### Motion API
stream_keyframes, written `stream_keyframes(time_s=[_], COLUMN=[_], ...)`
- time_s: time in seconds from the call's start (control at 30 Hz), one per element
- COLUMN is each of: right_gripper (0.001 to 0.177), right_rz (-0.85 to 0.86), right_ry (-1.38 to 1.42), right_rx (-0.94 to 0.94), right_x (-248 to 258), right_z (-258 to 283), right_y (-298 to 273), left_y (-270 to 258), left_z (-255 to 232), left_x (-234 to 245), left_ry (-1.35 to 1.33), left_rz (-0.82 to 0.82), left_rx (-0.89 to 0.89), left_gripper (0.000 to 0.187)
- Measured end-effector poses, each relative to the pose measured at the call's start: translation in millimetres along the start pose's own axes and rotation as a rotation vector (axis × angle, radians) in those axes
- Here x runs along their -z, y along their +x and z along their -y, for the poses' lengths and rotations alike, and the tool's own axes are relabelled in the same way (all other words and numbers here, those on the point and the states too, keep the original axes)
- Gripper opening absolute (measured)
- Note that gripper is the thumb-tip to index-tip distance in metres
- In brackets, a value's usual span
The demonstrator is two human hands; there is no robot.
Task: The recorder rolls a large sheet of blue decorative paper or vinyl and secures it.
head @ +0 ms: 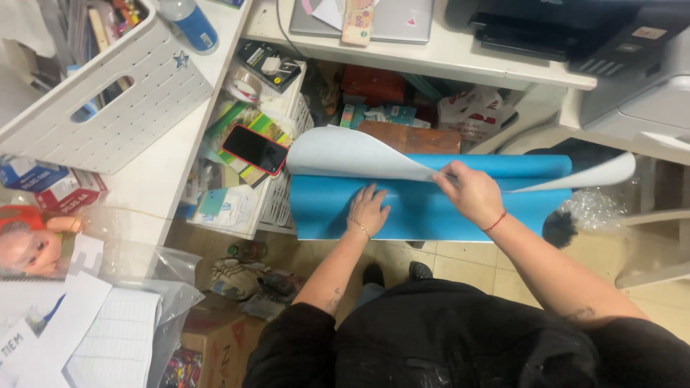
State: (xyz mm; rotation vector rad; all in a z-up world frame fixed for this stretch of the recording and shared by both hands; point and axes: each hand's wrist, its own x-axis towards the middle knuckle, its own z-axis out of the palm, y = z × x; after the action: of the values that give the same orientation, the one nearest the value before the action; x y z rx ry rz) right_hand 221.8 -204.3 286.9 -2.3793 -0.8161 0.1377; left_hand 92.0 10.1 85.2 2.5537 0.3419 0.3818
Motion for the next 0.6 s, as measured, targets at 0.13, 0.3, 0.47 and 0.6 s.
stream_keyframes(time_s=[0.13, 0.3, 0.47, 0.6], right_gripper=[0.025, 0.026, 0.026, 0.027], right_rz=[-0.147, -0.280, -0.560, -0.652], right_ry=[-0.077, -0.129, -0.127, 0.058], right_rx=[0.107, 0.102, 0.208, 0.206], right_x=[50, 120, 201, 254], right_z=[11, 20, -6, -105], right_y=[5, 15, 19, 6], left_y=[33, 49, 58, 60], left_z=[9, 10, -2, 2], left_x=[-14, -8, 3, -13], left_ry=[0.198, 0.227, 0.316, 0.310], left_rz=[0.194, 0.379, 0.569, 0.565], left_rx=[0.026, 0.165, 0.265, 0.242], left_gripper=[0.068, 0.082, 0.090, 0.098])
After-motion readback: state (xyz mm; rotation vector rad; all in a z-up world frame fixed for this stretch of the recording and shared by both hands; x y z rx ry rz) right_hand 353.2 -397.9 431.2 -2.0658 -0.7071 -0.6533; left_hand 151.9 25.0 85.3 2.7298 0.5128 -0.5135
